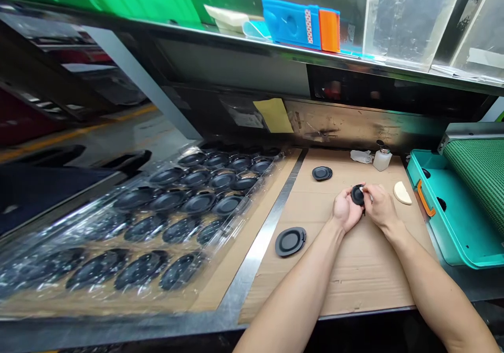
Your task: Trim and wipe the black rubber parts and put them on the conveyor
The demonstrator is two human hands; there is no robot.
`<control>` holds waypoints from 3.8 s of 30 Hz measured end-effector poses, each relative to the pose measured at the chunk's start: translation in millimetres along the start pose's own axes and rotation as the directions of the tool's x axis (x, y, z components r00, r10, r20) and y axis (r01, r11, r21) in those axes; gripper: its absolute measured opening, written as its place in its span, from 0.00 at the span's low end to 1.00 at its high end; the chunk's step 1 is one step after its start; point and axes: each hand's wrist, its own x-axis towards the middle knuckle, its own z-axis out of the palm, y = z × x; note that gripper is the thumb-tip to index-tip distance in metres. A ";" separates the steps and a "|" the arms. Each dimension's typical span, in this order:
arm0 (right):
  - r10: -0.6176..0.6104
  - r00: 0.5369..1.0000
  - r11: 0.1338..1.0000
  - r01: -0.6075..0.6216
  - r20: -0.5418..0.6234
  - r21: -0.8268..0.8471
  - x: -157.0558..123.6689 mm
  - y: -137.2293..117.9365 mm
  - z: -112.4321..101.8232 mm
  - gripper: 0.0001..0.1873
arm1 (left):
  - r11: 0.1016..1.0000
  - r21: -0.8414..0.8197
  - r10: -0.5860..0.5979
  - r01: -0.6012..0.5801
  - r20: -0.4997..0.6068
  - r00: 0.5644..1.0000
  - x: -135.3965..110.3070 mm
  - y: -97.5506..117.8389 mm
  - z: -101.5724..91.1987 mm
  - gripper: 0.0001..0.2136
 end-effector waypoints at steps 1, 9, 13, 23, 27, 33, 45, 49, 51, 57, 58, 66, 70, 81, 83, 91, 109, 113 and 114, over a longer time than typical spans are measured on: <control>0.002 1.000 1.000 -0.002 -0.007 -0.010 -0.3 0.2 0.2 0.11 | 1.000 -0.002 -0.001 0.001 0.002 1.000 0.0 -0.8 0.1 0.15; 0.172 0.983 0.965 -0.181 -0.063 -0.188 0.1 13.1 -5.8 0.11 | 0.998 0.059 -0.029 0.030 -0.013 0.999 -2.5 -2.8 1.0 0.14; 0.295 0.946 0.922 -0.319 -0.133 -0.222 1.4 21.3 -16.1 0.10 | 0.994 0.093 -0.046 0.048 -0.023 0.999 -2.9 8.0 -3.4 0.15; 0.558 0.818 0.677 -0.546 -0.139 -0.493 3.5 40.9 -48.2 0.19 | 0.944 0.240 0.245 -0.228 -0.041 0.969 -1.6 18.2 -5.8 0.19; 0.650 0.759 0.607 -0.543 -0.031 -0.580 0.7 51.0 -46.2 0.23 | 0.503 0.676 0.642 -0.539 0.125 0.756 -1.6 8.2 -7.1 0.40; 0.613 0.790 0.646 -0.494 0.010 -0.582 0.4 58.0 -37.9 0.22 | -0.294 0.764 0.660 -0.574 0.597 0.456 -11.4 2.3 -6.8 0.43; 0.576 0.817 0.696 -0.505 -0.023 -0.510 -2.7 70.5 -36.7 0.21 | 0.350 0.736 0.688 -0.580 0.218 0.692 -23.1 3.4 4.9 0.37; 0.506 0.859 0.839 -0.511 -0.076 -0.188 3.3 65.2 -35.9 0.21 | 0.616 0.574 0.621 -0.539 0.068 0.781 -19.1 0.3 7.8 0.31; 0.489 0.870 0.870 -0.482 -0.064 0.102 6.9 50.4 -30.0 0.24 | 0.739 0.471 0.556 -0.481 -0.025 0.831 -11.9 -3.6 6.8 0.27; 0.358 0.933 0.903 -0.333 -0.045 0.271 -2.0 -17.5 3.8 0.23 | 0.965 0.091 0.254 -0.247 -0.079 0.964 -4.8 -10.7 7.6 0.16; 0.299 0.952 0.935 -0.280 -0.058 0.218 -4.8 -24.4 8.0 0.22 | 0.970 0.076 0.238 -0.232 -0.082 0.968 -6.2 -9.7 7.8 0.15; 0.240 0.967 0.966 -0.247 -0.082 -0.081 -2.3 -7.2 10.2 0.22 | 0.962 0.067 0.265 -0.263 -0.016 0.964 -1.7 -15.2 4.3 0.12; 0.137 0.990 0.988 -0.139 -0.037 -0.070 -3.9 -7.7 15.6 0.22 | 0.960 0.112 0.265 -0.257 -0.070 0.962 3.4 -12.8 -0.3 0.12; 0.340 0.915 0.894 -0.387 -0.219 -0.226 4.0 73.7 -29.4 0.22 | 0.751 0.486 0.554 -0.448 -0.095 0.827 -45.5 38.9 13.2 0.13; 0.428 0.878 0.845 -0.473 -0.215 -0.249 0.9 92.8 -31.9 0.22 | 0.656 0.635 0.527 -0.408 0.002 0.850 -76.4 59.4 4.4 0.16; 0.485 0.866 0.842 -0.499 -0.121 -0.205 -12.1 116.5 -14.6 0.20 | -0.034 0.995 0.541 -0.092 0.096 0.836 -156.1 140.3 -62.3 0.17; 0.502 0.854 0.839 -0.519 -0.135 -0.161 -13.0 121.4 -9.8 0.17 | -0.549 0.834 0.257 -0.052 0.228 0.939 -151.6 120.1 -70.0 0.23; 0.495 0.857 0.843 -0.513 -0.141 -0.161 -13.1 121.6 -10.0 0.16 | -0.627 0.778 0.136 -0.033 0.151 0.979 -164.8 115.0 -60.6 0.36; 0.497 0.856 0.841 -0.516 -0.143 -0.162 -13.1 121.5 -10.2 0.16 | -0.641 0.766 0.116 -0.037 0.144 0.983 -165.5 114.1 -58.1 0.34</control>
